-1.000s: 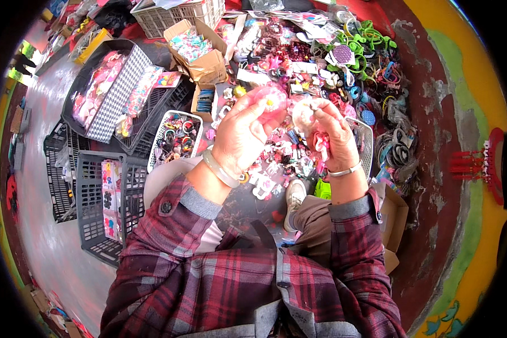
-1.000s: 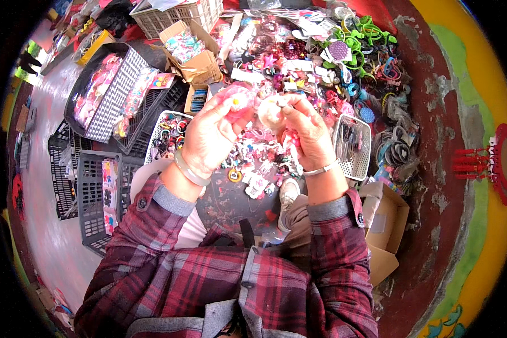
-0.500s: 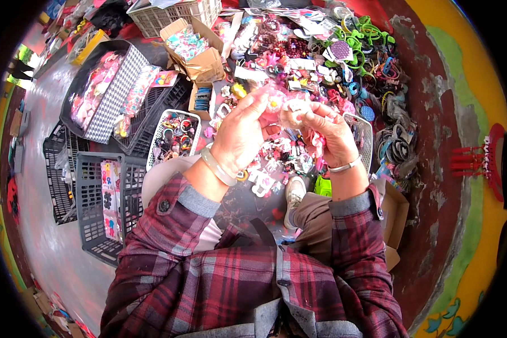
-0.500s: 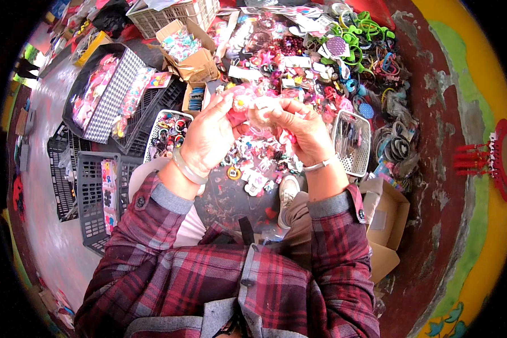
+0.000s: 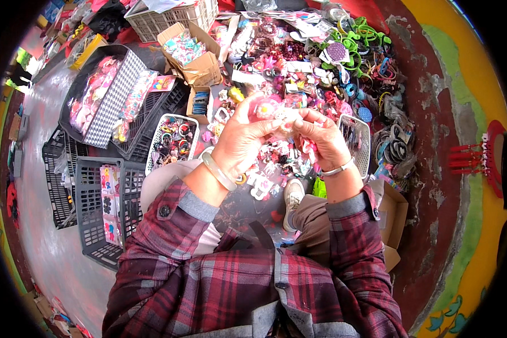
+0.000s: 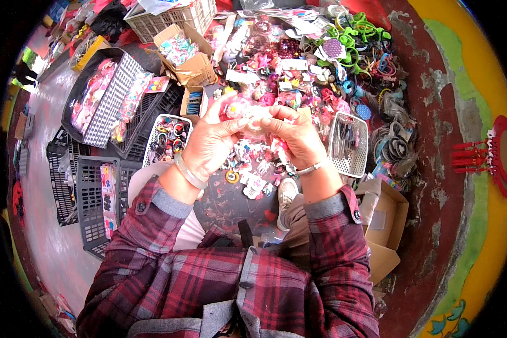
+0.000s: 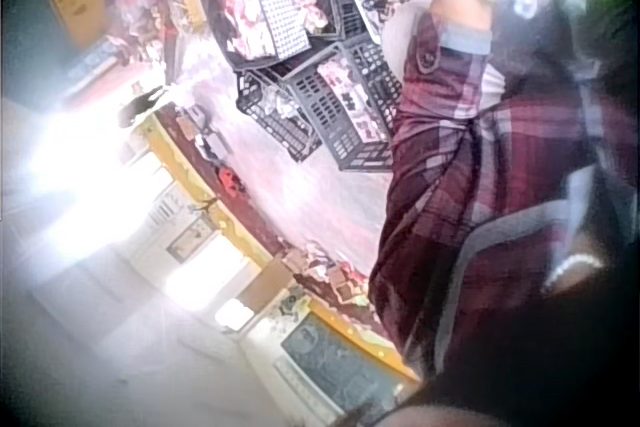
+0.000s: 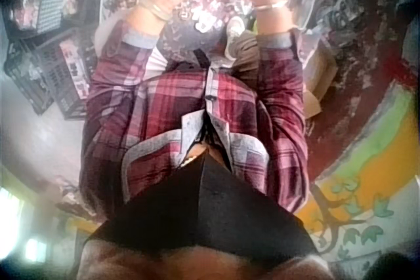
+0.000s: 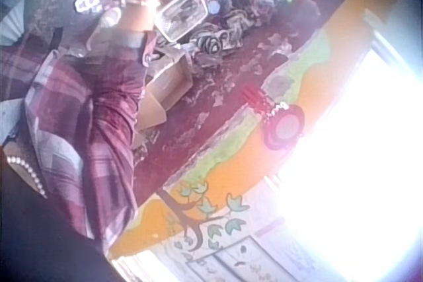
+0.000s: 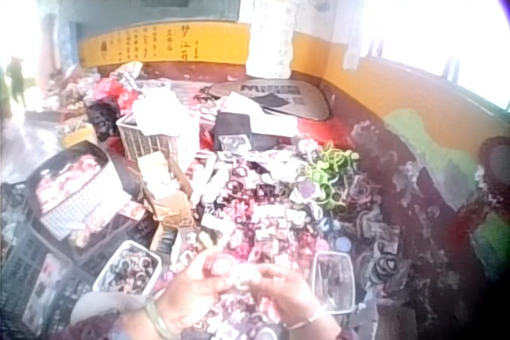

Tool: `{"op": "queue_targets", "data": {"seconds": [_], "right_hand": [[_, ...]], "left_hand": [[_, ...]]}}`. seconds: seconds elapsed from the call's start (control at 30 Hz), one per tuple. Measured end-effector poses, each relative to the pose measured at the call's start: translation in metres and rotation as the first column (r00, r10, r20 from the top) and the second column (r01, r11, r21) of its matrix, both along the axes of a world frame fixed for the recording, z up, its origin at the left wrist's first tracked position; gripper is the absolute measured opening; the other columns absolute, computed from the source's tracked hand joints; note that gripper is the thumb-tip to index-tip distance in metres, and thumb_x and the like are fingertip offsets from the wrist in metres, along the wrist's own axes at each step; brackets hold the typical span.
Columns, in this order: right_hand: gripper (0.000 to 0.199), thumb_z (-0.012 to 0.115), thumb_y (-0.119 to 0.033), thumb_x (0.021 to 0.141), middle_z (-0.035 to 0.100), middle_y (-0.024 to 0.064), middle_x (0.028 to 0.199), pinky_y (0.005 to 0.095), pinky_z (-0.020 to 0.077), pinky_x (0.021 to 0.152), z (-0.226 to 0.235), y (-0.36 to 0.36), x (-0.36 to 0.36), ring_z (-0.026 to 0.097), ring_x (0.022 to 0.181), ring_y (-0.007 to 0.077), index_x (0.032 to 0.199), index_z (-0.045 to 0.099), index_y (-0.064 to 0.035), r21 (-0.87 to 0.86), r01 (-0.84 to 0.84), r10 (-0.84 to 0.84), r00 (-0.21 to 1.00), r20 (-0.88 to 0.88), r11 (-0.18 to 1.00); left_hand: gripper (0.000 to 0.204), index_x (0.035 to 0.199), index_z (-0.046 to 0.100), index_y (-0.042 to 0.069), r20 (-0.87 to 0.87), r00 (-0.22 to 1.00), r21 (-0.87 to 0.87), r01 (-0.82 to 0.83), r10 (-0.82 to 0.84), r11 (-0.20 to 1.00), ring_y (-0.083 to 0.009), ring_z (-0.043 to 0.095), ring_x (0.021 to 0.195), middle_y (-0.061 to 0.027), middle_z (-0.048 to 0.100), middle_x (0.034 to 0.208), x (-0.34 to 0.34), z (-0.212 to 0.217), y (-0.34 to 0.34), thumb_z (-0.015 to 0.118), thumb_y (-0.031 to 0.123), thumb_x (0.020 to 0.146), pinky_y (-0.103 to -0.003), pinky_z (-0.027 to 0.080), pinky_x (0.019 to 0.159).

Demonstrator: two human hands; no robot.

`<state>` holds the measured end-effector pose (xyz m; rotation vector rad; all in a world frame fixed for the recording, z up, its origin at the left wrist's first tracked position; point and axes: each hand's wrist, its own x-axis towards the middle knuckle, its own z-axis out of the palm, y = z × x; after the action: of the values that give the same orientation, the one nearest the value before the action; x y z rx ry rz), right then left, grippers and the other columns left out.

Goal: The person sits on the floor and sorts through a large pile of hair accessories, picking up hair ties and small packaged items. They wipe them with a white cloth and place them into a white plastic basket.

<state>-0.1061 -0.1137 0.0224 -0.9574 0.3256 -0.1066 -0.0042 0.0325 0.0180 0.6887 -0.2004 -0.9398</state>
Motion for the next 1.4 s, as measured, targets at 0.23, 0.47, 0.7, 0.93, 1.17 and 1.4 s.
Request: {"op": "queue_targets", "data": {"seconds": [0.23, 0.47, 0.7, 0.93, 1.17, 1.4], "right_hand": [[0.02, 0.063, -0.006, 0.078, 0.058, 0.0029, 0.075, 0.0191, 0.0459, 0.04, 0.004, 0.006, 0.002, 0.055, 0.054, 0.0072, 0.096, 0.055, -0.0022, 0.023, 0.009, -0.009, 1.0, -0.024, 1.0], [0.016, 0.064, -0.007, 0.078, 0.058, 0.0019, 0.068, 0.0184, 0.043, 0.042, 0.003, 0.012, 0.004, 0.053, 0.052, 0.0065, 0.092, 0.058, -0.0025, -0.046, 0.068, -0.068, 0.998, -0.01, 0.997], [0.016, 0.055, -0.018, 0.086, 0.054, 0.0047, 0.06, 0.0196, 0.0371, 0.043, 0.001, 0.0, 0.001, 0.048, 0.047, 0.0105, 0.089, 0.055, -0.0023, -0.036, 0.153, -0.151, 0.987, 0.063, 0.988], [0.018, 0.055, -0.016, 0.086, 0.054, 0.0048, 0.059, 0.0187, 0.0374, 0.041, 0.002, -0.001, 0.001, 0.05, 0.047, 0.0093, 0.096, 0.055, -0.0017, 0.006, 0.208, -0.208, 0.978, 0.022, 0.978], [0.019, 0.058, -0.012, 0.083, 0.057, 0.0035, 0.065, 0.0181, 0.0398, 0.042, 0.006, 0.002, -0.001, 0.052, 0.05, 0.0078, 0.098, 0.055, -0.0018, -0.029, 0.08, -0.079, 0.997, 0.013, 0.996], [0.019, 0.064, -0.013, 0.08, 0.058, 0.0009, 0.069, 0.0158, 0.0384, 0.039, -0.001, 0.016, 0.006, 0.051, 0.048, 0.0047, 0.095, 0.056, -0.0042, -0.12, 0.131, -0.133, 0.991, -0.012, 0.984]], "left_hand": [[0.061, 0.129, 0.028, 0.004, -0.051, 0.998, -0.053, -0.042, 0.04, 0.998, -0.024, 0.053, 0.101, -0.0134, 0.051, 0.108, 0.003, 0.002, 0.002, 0.057, -0.008, 0.076, -0.033, 0.045, 0.085], [0.059, 0.127, 0.031, 0.005, 0.1, 0.993, -0.059, -0.063, 0.069, 0.996, -0.022, 0.052, 0.101, -0.0122, 0.05, 0.111, 0.002, -0.001, 0.0, 0.058, -0.005, 0.076, -0.036, 0.044, 0.087], [0.043, 0.125, 0.035, 0.006, -0.036, 0.998, -0.102, 0.052, -0.055, 0.993, -0.0189, 0.053, 0.1, -0.0089, 0.051, 0.112, 0.003, 0.006, 0.003, 0.048, 0.028, 0.09, -0.034, 0.045, 0.086], [0.057, 0.123, 0.036, 0.001, -0.155, 0.986, -0.164, 0.042, -0.068, 0.985, -0.0245, 0.051, 0.105, -0.0141, 0.05, 0.116, 0.006, 0.01, 0.003, 0.035, 0.048, 0.09, -0.039, 0.041, 0.092], [0.058, 0.123, 0.036, 0.001, -0.148, 0.986, -0.161, 0.046, -0.07, 0.986, -0.0219, 0.051, 0.104, -0.0134, 0.05, 0.113, 0.008, 0.001, 0.003, 0.032, 0.049, 0.091, -0.036, 0.04, 0.092], [0.043, 0.118, 0.042, 0.001, -0.158, 0.985, -0.151, 0.05, -0.074, 0.987, -0.0166, 0.052, 0.099, -0.0095, 0.052, 0.108, -0.001, -0.004, -0.006, 0.037, 0.037, 0.093, -0.032, 0.041, 0.091]]}}
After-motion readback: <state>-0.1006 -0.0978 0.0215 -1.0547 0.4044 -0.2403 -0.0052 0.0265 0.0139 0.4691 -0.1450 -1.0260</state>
